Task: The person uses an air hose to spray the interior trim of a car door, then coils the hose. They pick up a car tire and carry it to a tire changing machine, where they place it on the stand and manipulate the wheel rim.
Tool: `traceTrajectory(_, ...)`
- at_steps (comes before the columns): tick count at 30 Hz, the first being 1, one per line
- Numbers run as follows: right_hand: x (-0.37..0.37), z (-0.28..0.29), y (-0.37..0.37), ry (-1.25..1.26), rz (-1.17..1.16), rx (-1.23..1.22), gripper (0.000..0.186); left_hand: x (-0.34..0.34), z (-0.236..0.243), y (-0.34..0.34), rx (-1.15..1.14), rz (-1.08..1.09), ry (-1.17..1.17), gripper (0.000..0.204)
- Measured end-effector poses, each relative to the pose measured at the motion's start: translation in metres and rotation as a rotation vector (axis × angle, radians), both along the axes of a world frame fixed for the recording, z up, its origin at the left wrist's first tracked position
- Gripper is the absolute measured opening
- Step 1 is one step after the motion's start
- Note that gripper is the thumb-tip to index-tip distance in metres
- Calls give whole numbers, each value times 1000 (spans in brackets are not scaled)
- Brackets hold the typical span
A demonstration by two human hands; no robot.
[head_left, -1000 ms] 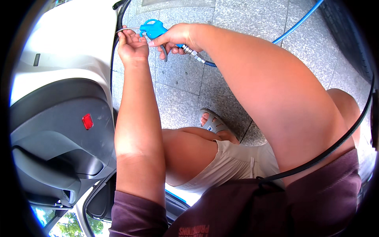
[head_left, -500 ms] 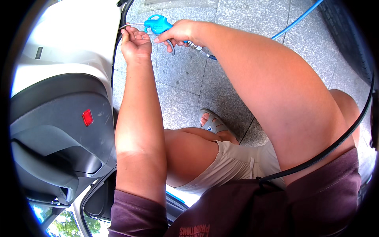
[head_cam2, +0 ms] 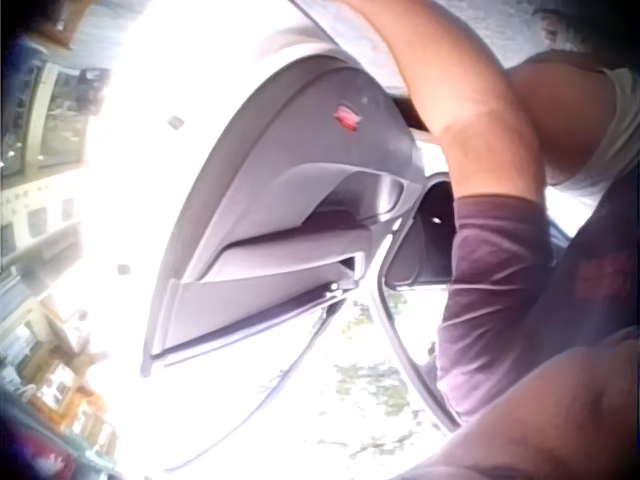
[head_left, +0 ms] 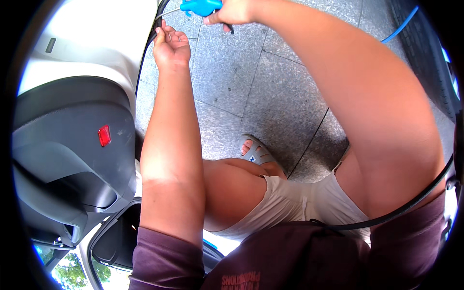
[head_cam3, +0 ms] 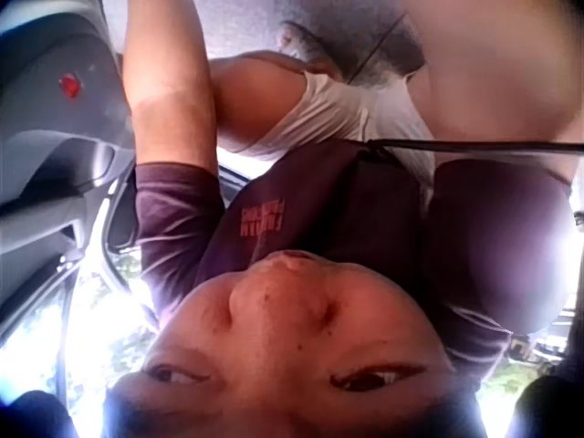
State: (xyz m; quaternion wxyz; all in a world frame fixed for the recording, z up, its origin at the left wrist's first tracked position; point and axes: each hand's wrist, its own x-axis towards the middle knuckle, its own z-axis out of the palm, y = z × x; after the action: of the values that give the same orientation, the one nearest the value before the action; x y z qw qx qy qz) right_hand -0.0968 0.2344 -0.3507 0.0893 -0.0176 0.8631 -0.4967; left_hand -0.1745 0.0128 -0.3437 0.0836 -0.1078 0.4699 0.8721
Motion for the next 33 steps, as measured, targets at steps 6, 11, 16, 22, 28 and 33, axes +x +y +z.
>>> traceTrajectory(6, -10, 37, 31, 18, 14, 293, 43, 3, 0, 13, -56, -5, 47, 21)
traceTrajectory(11, 3, 56, 31, -43, 49, 312, 44, 5, 2, 17, -82, 0, 85, 24)
traceTrajectory(16, -8, 47, 29, -12, 98, 304, 43, 1, -1, 15, -85, -11, 96, 24)
traceTrajectory(22, -14, 45, 23, 43, 118, 381, 43, 4, 1, 12, -102, -41, 95, 32)
traceTrajectory(28, -21, 59, 32, 21, 162, 464, 44, 2, 3, 19, -76, -47, 87, 32)
traceTrajectory(33, -9, 95, 21, 11, 175, 702, 33, 0, -2, 15, -71, -17, 93, 24)
